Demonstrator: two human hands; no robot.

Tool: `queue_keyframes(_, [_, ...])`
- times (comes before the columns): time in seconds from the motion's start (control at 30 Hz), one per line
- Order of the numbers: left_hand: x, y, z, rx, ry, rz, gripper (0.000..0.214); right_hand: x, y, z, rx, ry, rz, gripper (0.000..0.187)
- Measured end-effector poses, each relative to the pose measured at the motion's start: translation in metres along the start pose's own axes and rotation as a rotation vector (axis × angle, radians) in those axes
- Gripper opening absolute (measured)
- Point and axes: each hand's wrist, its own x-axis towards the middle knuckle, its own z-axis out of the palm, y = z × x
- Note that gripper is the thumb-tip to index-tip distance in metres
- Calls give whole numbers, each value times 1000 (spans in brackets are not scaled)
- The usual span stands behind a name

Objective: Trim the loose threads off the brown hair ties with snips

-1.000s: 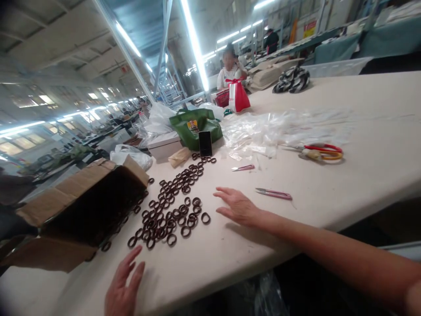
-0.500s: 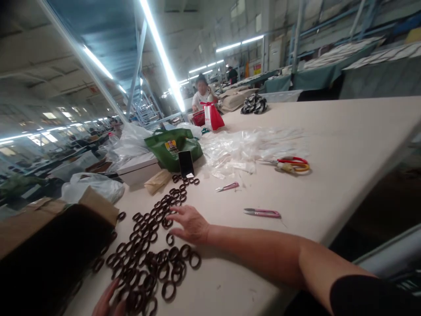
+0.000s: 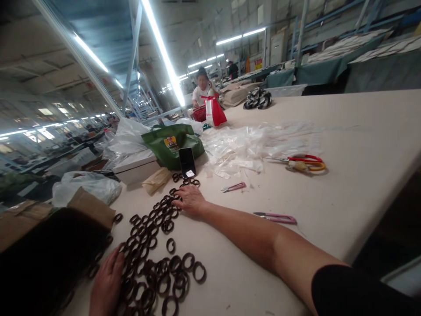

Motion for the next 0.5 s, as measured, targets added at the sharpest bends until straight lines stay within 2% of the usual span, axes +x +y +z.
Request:
queue_keyframes(0.13, [-17,35,16,-133,-65,144,62,-27,-29,8,87,-131,-257,35])
queue_keyframes(0.2, [-33,47,15,-211,-103,171,57,-45,-39,5,165,-174,-402,34])
queue_keyframes(0.27, [-52,55,8,-310,-137,183,54,-64,-47,-1,266,-209,-486,32])
queue_keyframes(0.37, [-78,60,-7,-512,-157,140,55,-88,-50,-18,422,-220,-453,32])
queue_keyframes(0.5, [-105,48,-27,-813,2,25,66,-115,-40,-46,519,-168,-233,36])
